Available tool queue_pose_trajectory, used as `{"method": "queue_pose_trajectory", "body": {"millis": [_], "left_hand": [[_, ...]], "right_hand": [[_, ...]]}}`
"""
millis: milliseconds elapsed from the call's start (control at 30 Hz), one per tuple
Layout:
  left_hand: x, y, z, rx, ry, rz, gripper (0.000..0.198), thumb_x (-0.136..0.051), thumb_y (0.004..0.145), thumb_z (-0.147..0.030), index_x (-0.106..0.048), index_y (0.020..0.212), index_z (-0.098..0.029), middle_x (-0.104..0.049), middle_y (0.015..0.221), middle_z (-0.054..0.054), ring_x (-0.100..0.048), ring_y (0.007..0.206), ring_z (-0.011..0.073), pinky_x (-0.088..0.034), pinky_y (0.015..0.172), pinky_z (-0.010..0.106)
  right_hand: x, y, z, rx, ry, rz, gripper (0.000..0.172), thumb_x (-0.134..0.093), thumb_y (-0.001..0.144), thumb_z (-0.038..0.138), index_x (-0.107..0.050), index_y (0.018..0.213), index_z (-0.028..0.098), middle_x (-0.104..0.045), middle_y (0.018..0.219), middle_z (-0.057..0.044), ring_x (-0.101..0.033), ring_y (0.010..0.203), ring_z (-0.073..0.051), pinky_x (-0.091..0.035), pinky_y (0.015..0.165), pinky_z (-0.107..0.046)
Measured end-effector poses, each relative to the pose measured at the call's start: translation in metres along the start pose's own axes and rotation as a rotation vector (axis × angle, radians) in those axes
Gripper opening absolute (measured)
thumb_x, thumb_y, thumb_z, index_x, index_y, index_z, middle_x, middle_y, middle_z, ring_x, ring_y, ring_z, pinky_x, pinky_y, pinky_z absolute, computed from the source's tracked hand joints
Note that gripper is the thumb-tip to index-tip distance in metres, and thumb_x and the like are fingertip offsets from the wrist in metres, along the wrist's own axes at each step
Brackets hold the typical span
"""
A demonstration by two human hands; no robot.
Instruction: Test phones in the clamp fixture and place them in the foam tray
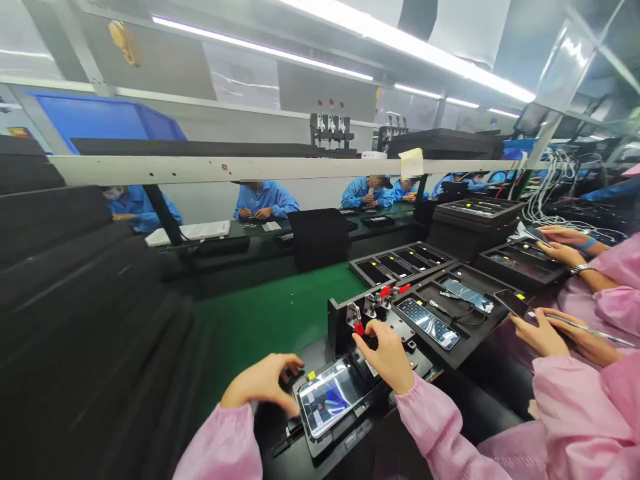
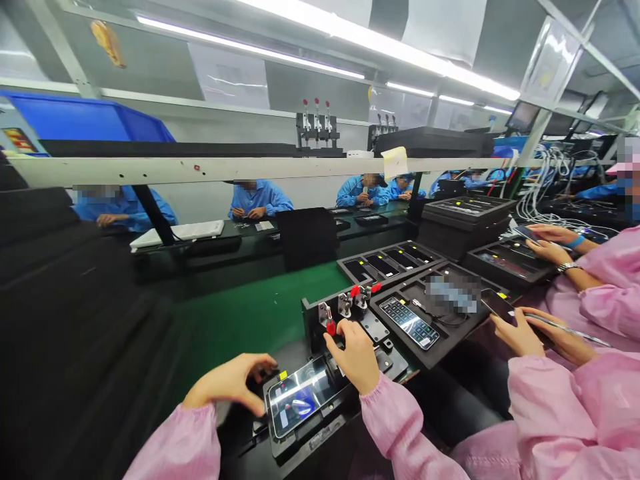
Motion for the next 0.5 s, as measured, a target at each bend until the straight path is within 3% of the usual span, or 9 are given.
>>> {"method": "queue_pose_trajectory", "body": {"millis": [67, 100, 167, 267, 400, 500], "left_hand": [[-0.030, -0.024, 0.006, -0.006, 0.042, -0.132, 0.119, -0.086, 0.031, -0.046, -0.035, 0.136, -0.023, -0.053, 0.126, 0.012, -0.051, 0.111, 0.0296, -0.037, 0.099, 0.040], [-0.044, -0.035, 0.008, -0.011, 0.067, -0.210, 0.130, -0.086, 0.033, -0.048, -0.018, 0.142, -0.023, -0.044, 0.135, 0.013, -0.043, 0.121, 0.0310, -0.030, 0.104, 0.042], [-0.069, -0.052, 0.007, 0.009, 0.124, -0.311, 0.140, -0.086, 0.034, -0.047, -0.001, 0.144, -0.025, -0.030, 0.144, 0.013, -0.030, 0.130, 0.0337, -0.024, 0.108, 0.046], [-0.090, -0.062, -0.004, 0.021, 0.194, -0.401, 0.129, -0.084, 0.045, -0.039, 0.001, 0.143, -0.031, -0.023, 0.148, 0.009, -0.023, 0.133, 0.0347, -0.017, 0.109, 0.053], [-0.090, -0.057, -0.022, -0.038, 0.253, -0.403, 0.112, -0.076, 0.055, -0.030, -0.005, 0.142, -0.034, -0.026, 0.147, 0.006, -0.024, 0.132, 0.0337, -0.008, 0.109, 0.059], [-0.087, -0.053, -0.025, -0.065, 0.242, -0.415, 0.107, -0.074, 0.055, -0.027, -0.011, 0.141, -0.032, -0.030, 0.145, 0.006, -0.028, 0.131, 0.0320, -0.020, 0.109, 0.053]], "right_hand": [[-0.006, 0.003, -0.001, -0.002, 0.022, 0.021, 0.021, -0.054, 0.083, 0.031, -0.041, 0.072, 0.020, -0.048, 0.068, 0.002, -0.047, 0.064, -0.012, -0.036, 0.063, -0.025], [-0.008, 0.005, -0.001, -0.001, 0.041, 0.022, 0.022, -0.054, 0.083, 0.031, -0.040, 0.070, 0.020, -0.047, 0.066, 0.003, -0.047, 0.062, -0.011, -0.036, 0.062, -0.024], [-0.010, 0.007, -0.001, 0.000, 0.074, 0.015, 0.024, -0.053, 0.084, 0.030, -0.037, 0.067, 0.020, -0.046, 0.064, 0.004, -0.046, 0.060, -0.010, -0.035, 0.060, -0.023], [-0.010, 0.009, 0.000, -0.007, 0.097, 0.014, 0.026, -0.053, 0.083, 0.030, -0.036, 0.066, 0.020, -0.044, 0.061, 0.005, -0.045, 0.056, -0.008, -0.035, 0.059, -0.021], [-0.007, 0.013, 0.000, -0.019, 0.123, 0.035, 0.027, -0.054, 0.082, 0.032, -0.035, 0.066, 0.021, -0.043, 0.059, 0.006, -0.044, 0.053, -0.008, -0.036, 0.056, -0.020], [-0.006, 0.015, 0.000, -0.026, 0.147, 0.043, 0.027, -0.054, 0.081, 0.033, -0.035, 0.066, 0.021, -0.043, 0.058, 0.007, -0.044, 0.051, -0.007, -0.037, 0.054, -0.019]]}}
Point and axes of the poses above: each hand's wrist, its own y-axis towards the middle knuckle, its own x-axis out of the back of the hand, z = x × y, the point moved 2 cm from there along y, towards the middle knuckle
